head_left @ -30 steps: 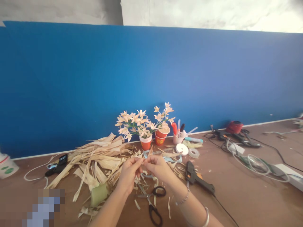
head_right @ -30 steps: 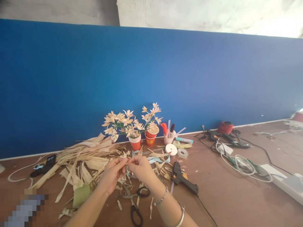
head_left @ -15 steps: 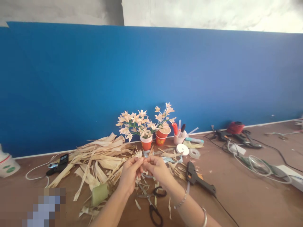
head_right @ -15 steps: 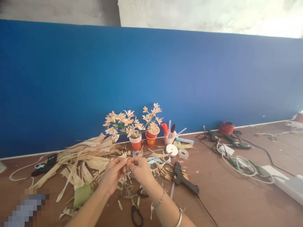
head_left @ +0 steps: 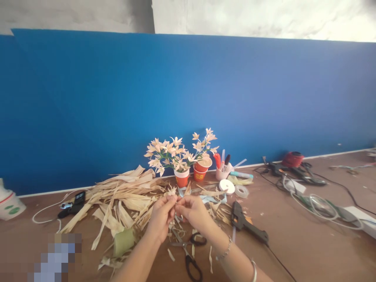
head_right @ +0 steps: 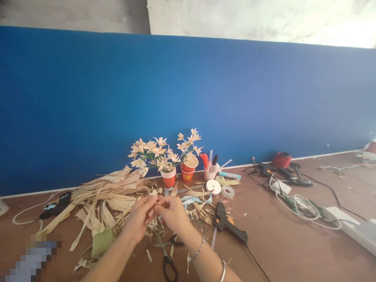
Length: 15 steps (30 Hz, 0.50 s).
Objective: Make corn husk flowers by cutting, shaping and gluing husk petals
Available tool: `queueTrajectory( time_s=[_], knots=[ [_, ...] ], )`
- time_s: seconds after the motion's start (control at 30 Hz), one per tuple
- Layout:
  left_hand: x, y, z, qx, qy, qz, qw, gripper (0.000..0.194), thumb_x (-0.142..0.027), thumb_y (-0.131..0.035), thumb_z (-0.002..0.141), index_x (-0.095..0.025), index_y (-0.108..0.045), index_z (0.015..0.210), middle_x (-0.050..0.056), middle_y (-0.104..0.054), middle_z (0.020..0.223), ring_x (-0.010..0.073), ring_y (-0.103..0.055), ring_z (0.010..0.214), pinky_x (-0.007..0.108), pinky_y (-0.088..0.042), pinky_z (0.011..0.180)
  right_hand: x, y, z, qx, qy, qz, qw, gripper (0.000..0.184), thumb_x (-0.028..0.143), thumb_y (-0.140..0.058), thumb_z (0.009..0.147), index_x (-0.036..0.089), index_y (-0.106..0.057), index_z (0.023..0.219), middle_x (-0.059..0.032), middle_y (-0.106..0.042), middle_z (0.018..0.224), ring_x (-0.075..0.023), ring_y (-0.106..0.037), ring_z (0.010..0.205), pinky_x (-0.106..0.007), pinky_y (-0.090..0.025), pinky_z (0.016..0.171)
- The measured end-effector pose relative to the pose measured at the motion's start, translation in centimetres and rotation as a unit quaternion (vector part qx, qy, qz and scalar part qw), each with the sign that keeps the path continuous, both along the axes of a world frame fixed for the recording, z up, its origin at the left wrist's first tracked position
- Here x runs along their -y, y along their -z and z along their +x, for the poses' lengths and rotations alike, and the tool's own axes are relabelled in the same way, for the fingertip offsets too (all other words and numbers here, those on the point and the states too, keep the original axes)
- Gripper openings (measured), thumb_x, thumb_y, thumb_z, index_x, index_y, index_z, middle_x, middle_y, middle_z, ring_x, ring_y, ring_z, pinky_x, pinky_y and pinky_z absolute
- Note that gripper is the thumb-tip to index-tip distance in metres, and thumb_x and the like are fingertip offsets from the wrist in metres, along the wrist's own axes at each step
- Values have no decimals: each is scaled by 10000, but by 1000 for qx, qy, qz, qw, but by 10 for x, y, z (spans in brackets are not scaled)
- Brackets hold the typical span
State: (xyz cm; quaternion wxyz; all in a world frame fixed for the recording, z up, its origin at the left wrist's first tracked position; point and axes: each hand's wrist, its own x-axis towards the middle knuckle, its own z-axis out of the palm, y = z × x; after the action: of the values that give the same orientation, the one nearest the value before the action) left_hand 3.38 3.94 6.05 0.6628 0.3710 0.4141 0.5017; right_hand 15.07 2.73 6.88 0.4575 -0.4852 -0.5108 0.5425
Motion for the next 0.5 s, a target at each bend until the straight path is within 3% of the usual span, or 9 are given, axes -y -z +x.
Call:
queueTrajectory(
  time_s=[0.3,0.5],
  knots=[
    [2,-1,3,0,-16,17,1000,350,-439,-759,581,-144,-571,589,-79,-387,392,36,-316,381,144,-202,374,-1,3,-4,-15,24,11,1000,228,373,-626,660,179,-531,585,20,-576,492,-75,-428,375,-199,-322,383],
    [3,-3,2,-50,-24,59,997,341,-470,-725,624,-152,-604,644,-70,-428,396,43,-330,371,149,-221,366,-5,11,5,42,-3,27,999,237,384,-620,720,156,-614,656,3,-605,570,-73,-440,402,-192,-322,391]
  ],
)
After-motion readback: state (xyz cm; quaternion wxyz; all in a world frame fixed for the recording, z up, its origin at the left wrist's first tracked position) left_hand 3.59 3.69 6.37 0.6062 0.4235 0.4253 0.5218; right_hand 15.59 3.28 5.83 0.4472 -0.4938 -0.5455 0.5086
